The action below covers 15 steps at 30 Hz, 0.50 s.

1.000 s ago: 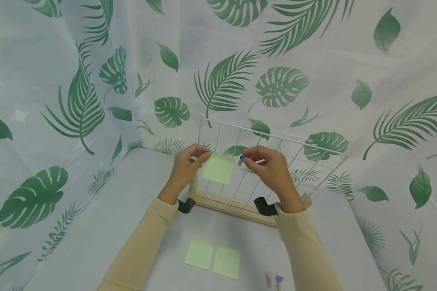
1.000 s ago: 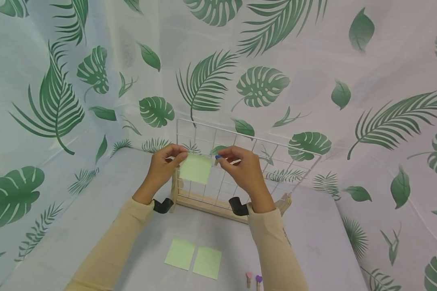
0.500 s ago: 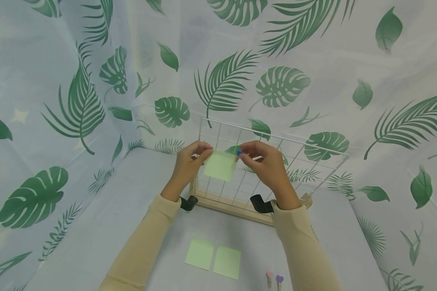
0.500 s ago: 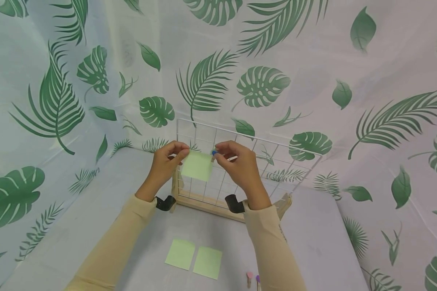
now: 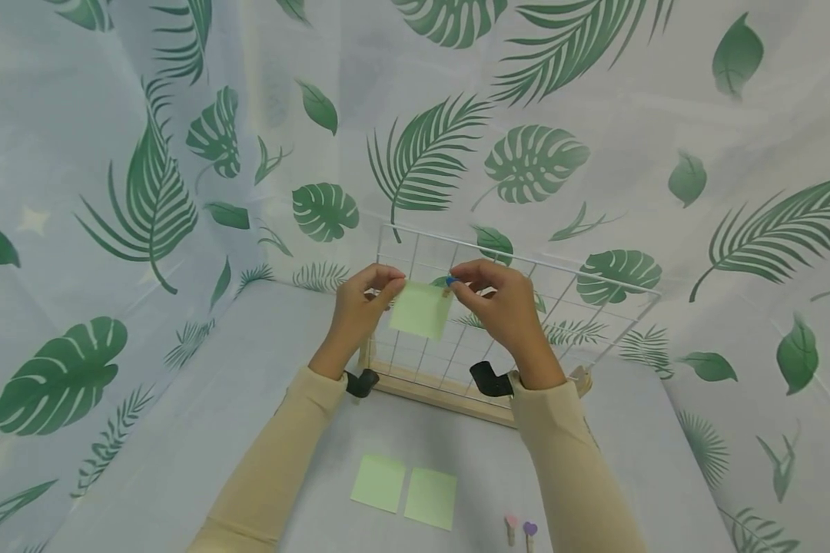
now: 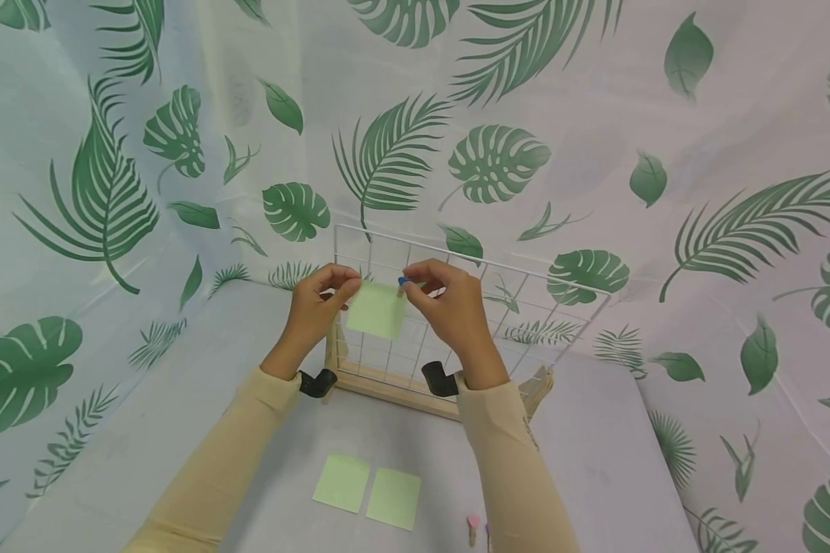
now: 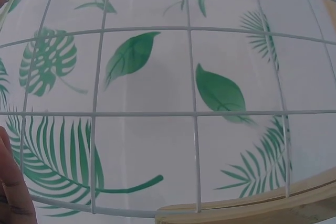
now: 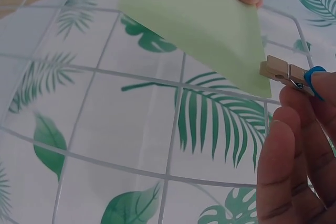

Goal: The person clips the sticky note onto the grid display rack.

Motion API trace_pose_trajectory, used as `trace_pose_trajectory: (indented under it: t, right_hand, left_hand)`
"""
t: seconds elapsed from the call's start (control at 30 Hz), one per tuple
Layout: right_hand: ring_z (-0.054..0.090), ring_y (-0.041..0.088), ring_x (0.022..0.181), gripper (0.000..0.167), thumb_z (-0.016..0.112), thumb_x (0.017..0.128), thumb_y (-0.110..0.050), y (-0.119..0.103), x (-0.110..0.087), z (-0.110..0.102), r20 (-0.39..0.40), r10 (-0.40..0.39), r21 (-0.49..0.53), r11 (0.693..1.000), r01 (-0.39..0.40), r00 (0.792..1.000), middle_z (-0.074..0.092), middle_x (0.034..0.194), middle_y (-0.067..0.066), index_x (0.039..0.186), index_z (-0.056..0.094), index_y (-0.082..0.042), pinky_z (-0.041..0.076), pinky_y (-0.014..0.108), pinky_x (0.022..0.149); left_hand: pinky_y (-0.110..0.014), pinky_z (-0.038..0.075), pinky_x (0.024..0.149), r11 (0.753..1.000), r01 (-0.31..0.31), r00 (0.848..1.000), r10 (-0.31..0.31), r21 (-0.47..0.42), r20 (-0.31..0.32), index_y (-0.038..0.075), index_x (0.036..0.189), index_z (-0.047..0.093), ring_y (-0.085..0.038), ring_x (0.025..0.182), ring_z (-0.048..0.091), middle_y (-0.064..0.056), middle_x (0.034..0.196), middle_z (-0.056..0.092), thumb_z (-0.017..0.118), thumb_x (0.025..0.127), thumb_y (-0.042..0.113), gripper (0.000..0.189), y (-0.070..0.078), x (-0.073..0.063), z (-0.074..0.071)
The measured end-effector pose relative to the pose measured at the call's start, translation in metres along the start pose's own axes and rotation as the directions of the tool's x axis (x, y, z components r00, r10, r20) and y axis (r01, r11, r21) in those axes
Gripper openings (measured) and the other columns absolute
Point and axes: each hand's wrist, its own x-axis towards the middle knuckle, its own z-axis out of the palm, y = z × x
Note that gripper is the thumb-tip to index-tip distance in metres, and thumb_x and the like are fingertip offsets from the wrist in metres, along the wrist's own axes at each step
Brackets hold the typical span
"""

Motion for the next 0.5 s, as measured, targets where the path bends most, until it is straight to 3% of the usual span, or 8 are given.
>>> trace_pose_trajectory:
  t: [0.5]
  right_hand:
    - [0.075,0.035,0.079,0.012,0.076,0.097,0.001,-0.0083,0.0064,0.0051,-0.006,0.004,-0.030,1.000,-0.005,1.000,0.079,0.110,0.020,0.109,0.078,0.003,0.051,0.017,0.057]
  left_hand:
    - [-0.019,0.053,0.063,0.999,-0.041,0.999,0.041,0.001,-0.027,0.000,0.109,0.075,-0.013,0.084,0.068,-0.012,0.099,0.077,0.076,0.104,0.014,0.015,-0.0020,0.0058,0.0006]
